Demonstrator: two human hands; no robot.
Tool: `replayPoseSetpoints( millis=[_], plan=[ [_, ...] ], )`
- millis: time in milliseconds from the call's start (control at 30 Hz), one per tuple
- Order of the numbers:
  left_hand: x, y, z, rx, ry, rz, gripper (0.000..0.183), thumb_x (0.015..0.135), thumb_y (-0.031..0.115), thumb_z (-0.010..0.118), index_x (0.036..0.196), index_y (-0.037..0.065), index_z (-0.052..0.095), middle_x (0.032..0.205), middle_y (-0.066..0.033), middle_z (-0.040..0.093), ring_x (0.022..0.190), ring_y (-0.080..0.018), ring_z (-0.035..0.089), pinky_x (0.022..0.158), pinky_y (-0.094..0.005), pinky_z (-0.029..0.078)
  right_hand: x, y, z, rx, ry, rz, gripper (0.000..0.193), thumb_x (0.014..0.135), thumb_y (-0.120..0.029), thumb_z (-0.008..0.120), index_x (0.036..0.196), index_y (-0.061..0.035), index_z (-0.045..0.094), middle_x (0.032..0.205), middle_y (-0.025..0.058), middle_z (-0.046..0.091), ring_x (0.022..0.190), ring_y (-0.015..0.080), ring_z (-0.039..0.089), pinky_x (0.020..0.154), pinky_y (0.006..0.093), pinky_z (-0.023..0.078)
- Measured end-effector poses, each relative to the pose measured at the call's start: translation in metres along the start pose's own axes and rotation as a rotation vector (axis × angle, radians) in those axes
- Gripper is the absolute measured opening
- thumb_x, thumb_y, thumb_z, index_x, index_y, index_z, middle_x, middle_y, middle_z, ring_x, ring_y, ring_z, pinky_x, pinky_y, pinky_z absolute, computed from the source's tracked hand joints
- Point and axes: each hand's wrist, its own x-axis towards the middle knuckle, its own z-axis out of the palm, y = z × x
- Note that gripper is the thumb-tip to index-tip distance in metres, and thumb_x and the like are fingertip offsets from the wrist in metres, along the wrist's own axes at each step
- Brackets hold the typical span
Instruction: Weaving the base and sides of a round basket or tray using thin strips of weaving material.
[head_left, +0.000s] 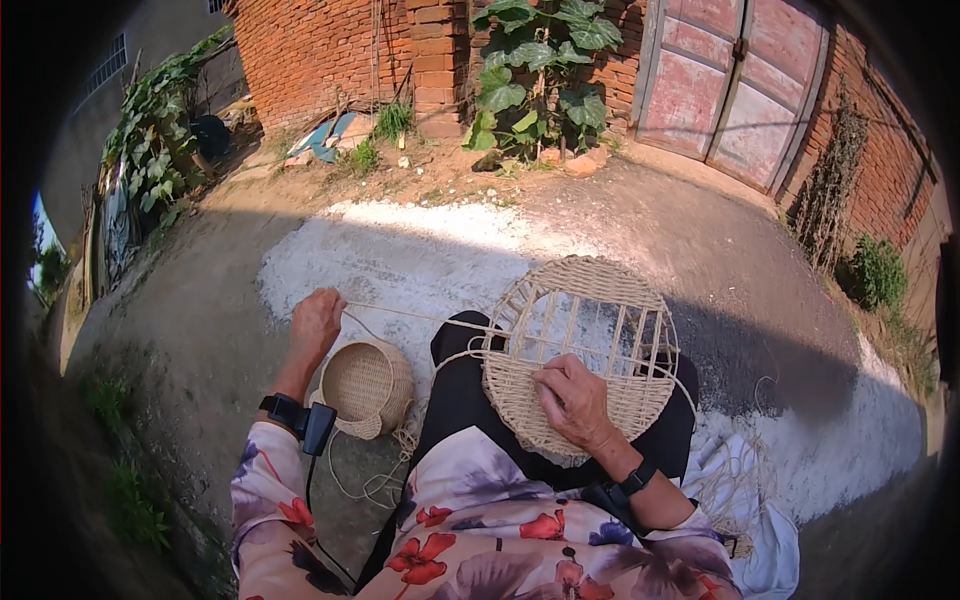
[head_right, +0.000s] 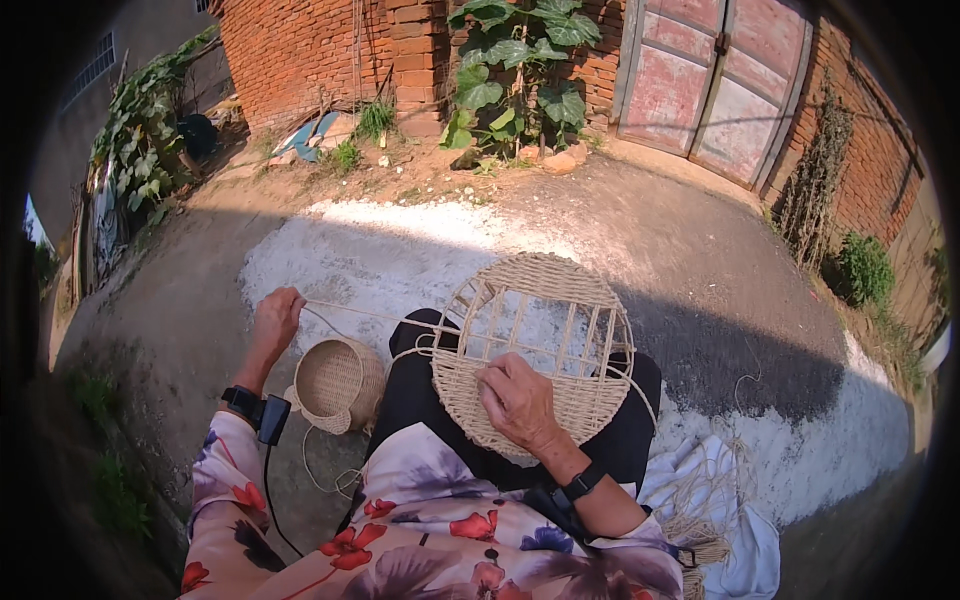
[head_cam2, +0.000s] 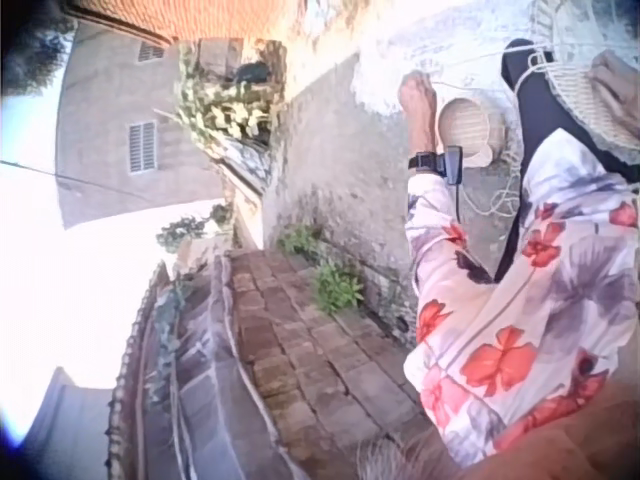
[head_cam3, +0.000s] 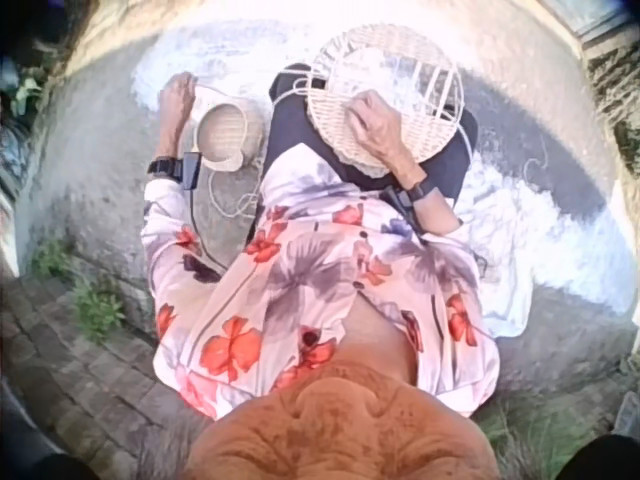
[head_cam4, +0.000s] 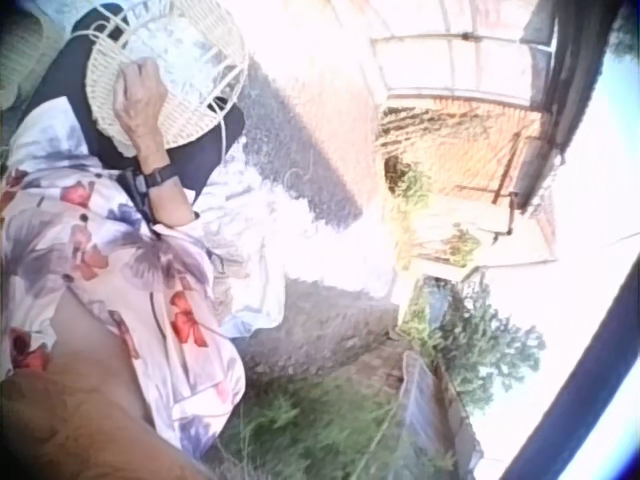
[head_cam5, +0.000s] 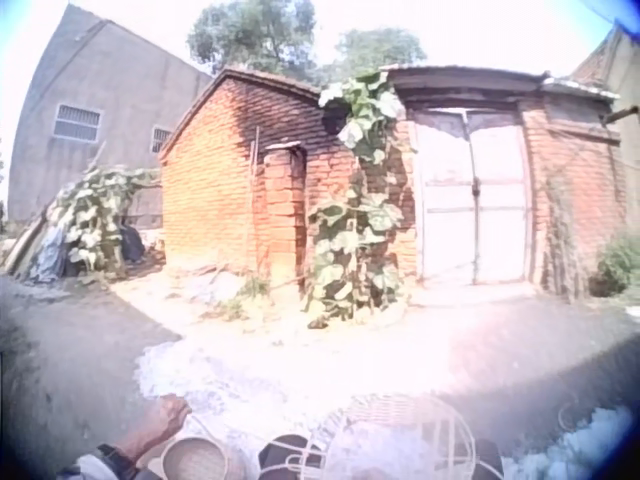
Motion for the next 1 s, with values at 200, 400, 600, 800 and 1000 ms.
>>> replayPoseSetpoints(
  millis=[200, 400, 600, 800, 1000],
  plan=[
    [-0.011, 0.02, 0.009, -0.013, -0.133, -0.183, 0.022, 0.086, 0.018, 0.072, 0.106, 0.01, 0.075, 0.108, -0.0161, 0.072, 0.098, -0.036, 0.069, 0.087, -0.0457, 0.054, 0.002, -0.001, 0.0, 0.029, 0.009, -0.001, 0.016, 0.078, -0.001, 0.072, 0.093, -0.0054, 0.068, 0.088, 0.0091, 0.062, 0.074, 0.0275, 0.065, 0.061, 0.0376, 0.052],
    [0.001, 0.177, 0.019, -0.649, -0.31, 0.16, 0.022, 0.09, 0.021, 0.067, 0.101, 0.003, 0.073, 0.1, -0.018, 0.072, 0.093, -0.0356, 0.068, 0.083, -0.0425, 0.053, -0.001, 0.0, 0.001, 0.022, -0.011, -0.003, 0.016, 0.078, 0.0, 0.072, 0.093, -0.0053, 0.068, 0.088, 0.0092, 0.062, 0.073, 0.027, 0.065, 0.061, 0.0372, 0.052],
    [0.004, 0.133, 0.023, -0.502, -0.177, 0.167, 0.018, 0.091, 0.017, 0.065, 0.091, -0.001, 0.071, 0.084, -0.0178, 0.07, 0.077, -0.0347, 0.068, 0.072, -0.0418, 0.053, -0.004, 0.004, -0.002, 0.036, -0.001, 0.017, 0.018, 0.078, 0.001, 0.071, 0.095, -0.0051, 0.068, 0.088, 0.0099, 0.061, 0.073, 0.0279, 0.065, 0.062, 0.0369, 0.052],
    [-0.057, -0.138, 0.007, 0.306, 0.245, -0.441, 0.013, 0.087, 0.016, 0.066, 0.085, 0.005, 0.072, 0.082, -0.0203, 0.07, 0.076, -0.0434, 0.068, 0.072, -0.0503, 0.055, -0.004, -0.002, -0.01, 0.139, 0.111, 0.084, 0.022, 0.079, 0.006, 0.068, 0.099, -0.0036, 0.068, 0.09, 0.0121, 0.061, 0.073, 0.0293, 0.065, 0.063, 0.036, 0.052],
    [-0.097, -0.12, 0.006, 0.227, -0.106, -0.567, 0.05, 0.081, 0.017, 0.075, 0.129, 0.016, 0.059, 0.119, -0.0165, 0.066, 0.108, -0.0383, 0.065, 0.087, -0.0512, 0.053, -0.006, 0.004, -0.016, 0.078, 0.083, 0.139, 0.023, 0.081, 0.007, 0.065, 0.101, -0.0026, 0.067, 0.092, 0.0128, 0.061, 0.074, 0.0285, 0.065, 0.063, 0.0353, 0.052]
  ],
)
